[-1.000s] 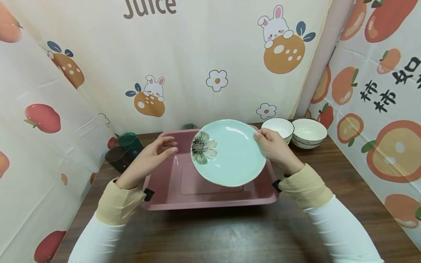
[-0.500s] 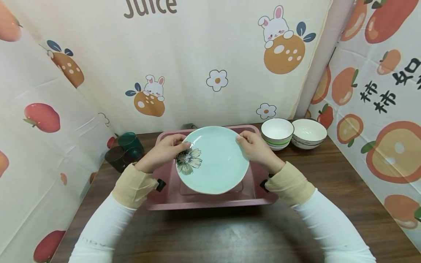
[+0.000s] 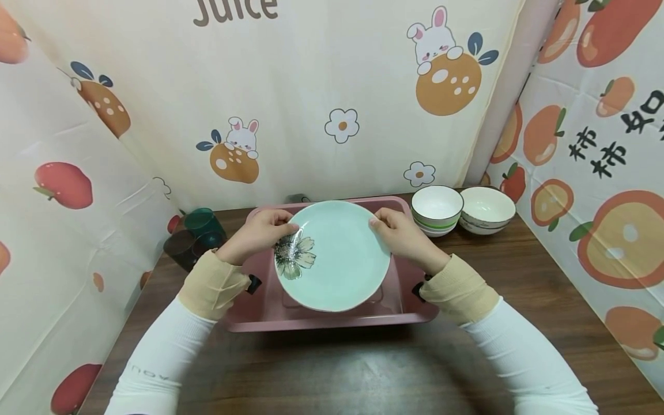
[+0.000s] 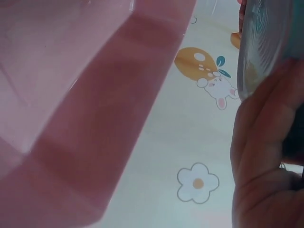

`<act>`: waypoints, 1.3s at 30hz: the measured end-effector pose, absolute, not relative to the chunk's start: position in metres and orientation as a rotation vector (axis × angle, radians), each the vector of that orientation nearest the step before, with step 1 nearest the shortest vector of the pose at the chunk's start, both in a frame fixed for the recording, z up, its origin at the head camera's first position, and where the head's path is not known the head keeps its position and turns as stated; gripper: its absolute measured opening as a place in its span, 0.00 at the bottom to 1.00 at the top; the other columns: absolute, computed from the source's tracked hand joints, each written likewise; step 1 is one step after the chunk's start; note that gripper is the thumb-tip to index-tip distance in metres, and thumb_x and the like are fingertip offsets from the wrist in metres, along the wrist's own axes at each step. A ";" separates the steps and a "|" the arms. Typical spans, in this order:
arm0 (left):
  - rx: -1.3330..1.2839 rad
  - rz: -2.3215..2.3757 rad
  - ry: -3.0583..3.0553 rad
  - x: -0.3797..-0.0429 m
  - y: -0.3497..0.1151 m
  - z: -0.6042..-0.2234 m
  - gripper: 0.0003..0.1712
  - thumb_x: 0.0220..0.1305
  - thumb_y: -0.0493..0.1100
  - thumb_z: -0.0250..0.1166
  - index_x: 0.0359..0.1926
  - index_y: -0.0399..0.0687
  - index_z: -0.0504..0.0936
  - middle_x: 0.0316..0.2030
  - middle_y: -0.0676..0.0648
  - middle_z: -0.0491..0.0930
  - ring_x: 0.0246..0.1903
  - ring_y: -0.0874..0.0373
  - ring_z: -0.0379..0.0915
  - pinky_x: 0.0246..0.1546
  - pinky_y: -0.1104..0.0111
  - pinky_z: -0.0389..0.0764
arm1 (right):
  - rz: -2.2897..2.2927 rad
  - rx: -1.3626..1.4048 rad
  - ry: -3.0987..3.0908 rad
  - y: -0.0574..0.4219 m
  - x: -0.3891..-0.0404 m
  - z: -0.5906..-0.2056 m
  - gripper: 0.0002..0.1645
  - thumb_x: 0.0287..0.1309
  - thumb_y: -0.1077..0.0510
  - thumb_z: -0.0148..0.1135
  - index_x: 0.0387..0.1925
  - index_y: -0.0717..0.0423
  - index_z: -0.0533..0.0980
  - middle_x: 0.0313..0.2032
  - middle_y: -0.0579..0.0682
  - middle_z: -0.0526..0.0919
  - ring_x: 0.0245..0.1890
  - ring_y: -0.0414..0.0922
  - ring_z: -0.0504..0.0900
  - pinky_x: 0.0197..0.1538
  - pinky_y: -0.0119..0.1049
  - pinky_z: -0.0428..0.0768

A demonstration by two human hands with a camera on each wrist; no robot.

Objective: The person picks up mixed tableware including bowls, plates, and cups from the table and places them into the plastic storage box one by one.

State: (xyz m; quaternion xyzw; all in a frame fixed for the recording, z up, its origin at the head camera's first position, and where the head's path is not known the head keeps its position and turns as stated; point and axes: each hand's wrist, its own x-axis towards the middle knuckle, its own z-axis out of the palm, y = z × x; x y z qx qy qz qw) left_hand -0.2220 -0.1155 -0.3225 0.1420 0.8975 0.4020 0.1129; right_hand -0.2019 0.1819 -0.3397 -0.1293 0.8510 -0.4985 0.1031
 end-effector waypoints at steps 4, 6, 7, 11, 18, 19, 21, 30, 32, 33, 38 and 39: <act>0.452 1.140 2.671 -0.221 -0.115 -0.320 0.11 0.68 0.42 0.59 0.41 0.40 0.84 0.29 0.47 0.78 0.30 0.58 0.70 0.33 0.70 0.72 | -1.408 -0.431 2.504 0.187 -0.200 -0.338 0.16 0.74 0.54 0.48 0.42 0.64 0.72 0.25 0.50 0.78 0.23 0.39 0.78 0.30 0.34 0.78; 0.470 1.134 2.676 -0.220 -0.115 -0.320 0.11 0.69 0.42 0.58 0.41 0.40 0.83 0.30 0.47 0.78 0.30 0.57 0.70 0.33 0.69 0.71 | -1.392 -0.453 2.488 0.189 -0.199 -0.338 0.15 0.73 0.53 0.49 0.43 0.63 0.72 0.25 0.50 0.79 0.24 0.39 0.79 0.31 0.35 0.79; 0.469 1.139 2.676 -0.219 -0.115 -0.319 0.10 0.69 0.41 0.58 0.41 0.40 0.83 0.30 0.47 0.77 0.30 0.57 0.70 0.33 0.69 0.71 | -1.394 -0.457 2.475 0.191 -0.198 -0.339 0.15 0.73 0.53 0.49 0.43 0.63 0.72 0.26 0.50 0.79 0.24 0.39 0.79 0.31 0.35 0.79; 0.483 1.171 2.681 -0.218 -0.114 -0.317 0.10 0.69 0.40 0.59 0.43 0.41 0.84 0.31 0.46 0.78 0.31 0.56 0.71 0.32 0.70 0.72 | -1.458 -0.450 2.375 0.196 -0.197 -0.341 0.16 0.73 0.52 0.51 0.46 0.62 0.72 0.28 0.50 0.80 0.26 0.39 0.80 0.33 0.36 0.81; 0.417 1.213 2.661 -0.215 -0.116 -0.312 0.15 0.71 0.43 0.56 0.54 0.44 0.81 0.43 0.43 0.82 0.39 0.53 0.77 0.38 0.67 0.79 | -1.564 -0.429 2.291 0.212 -0.190 -0.338 0.23 0.73 0.49 0.49 0.53 0.65 0.70 0.36 0.57 0.81 0.31 0.47 0.85 0.38 0.42 0.85; 0.406 1.196 2.684 -0.215 -0.118 -0.312 0.17 0.72 0.43 0.56 0.56 0.45 0.80 0.46 0.44 0.83 0.41 0.53 0.78 0.41 0.65 0.79 | -1.564 -0.424 2.312 0.217 -0.188 -0.338 0.23 0.73 0.49 0.49 0.53 0.65 0.69 0.36 0.58 0.80 0.31 0.48 0.85 0.37 0.43 0.85; 0.372 1.174 2.710 -0.215 -0.122 -0.311 0.20 0.72 0.44 0.55 0.61 0.47 0.78 0.50 0.44 0.82 0.45 0.52 0.78 0.45 0.62 0.80 | -1.538 -0.402 2.396 0.227 -0.186 -0.339 0.23 0.73 0.49 0.48 0.53 0.66 0.70 0.36 0.60 0.80 0.30 0.48 0.84 0.36 0.42 0.85; 0.373 0.944 2.837 -0.224 -0.133 -0.322 0.13 0.71 0.41 0.54 0.47 0.40 0.82 0.41 0.42 0.82 0.38 0.51 0.75 0.38 0.65 0.76 | -1.204 -0.228 2.740 0.264 -0.179 -0.365 0.26 0.74 0.47 0.47 0.57 0.66 0.67 0.37 0.59 0.79 0.29 0.40 0.79 0.32 0.35 0.80; 0.384 0.857 2.855 -0.227 -0.133 -0.326 0.12 0.70 0.40 0.55 0.44 0.39 0.82 0.37 0.42 0.81 0.35 0.52 0.74 0.36 0.66 0.74 | -1.103 -0.222 2.793 0.266 -0.178 -0.372 0.28 0.73 0.46 0.48 0.60 0.66 0.66 0.37 0.59 0.80 0.30 0.41 0.79 0.33 0.36 0.79; 0.390 0.822 2.855 -0.229 -0.132 -0.328 0.12 0.70 0.40 0.55 0.44 0.39 0.82 0.37 0.42 0.81 0.34 0.52 0.73 0.35 0.66 0.73 | -1.063 -0.225 2.816 0.267 -0.178 -0.375 0.29 0.72 0.46 0.49 0.61 0.66 0.66 0.38 0.59 0.80 0.30 0.42 0.79 0.33 0.37 0.78; 0.385 0.687 2.828 -0.233 -0.130 -0.333 0.13 0.69 0.40 0.54 0.47 0.38 0.80 0.37 0.43 0.80 0.35 0.52 0.73 0.36 0.65 0.73 | -0.988 -0.250 2.820 0.263 -0.179 -0.390 0.36 0.71 0.47 0.51 0.66 0.72 0.61 0.39 0.60 0.82 0.30 0.42 0.78 0.34 0.37 0.75; 0.386 0.663 2.828 -0.234 -0.130 -0.334 0.13 0.69 0.40 0.54 0.47 0.38 0.80 0.37 0.43 0.79 0.35 0.52 0.73 0.36 0.65 0.73 | -0.989 -0.258 2.810 0.261 -0.179 -0.392 0.37 0.71 0.47 0.52 0.66 0.73 0.60 0.41 0.61 0.82 0.32 0.42 0.79 0.35 0.37 0.76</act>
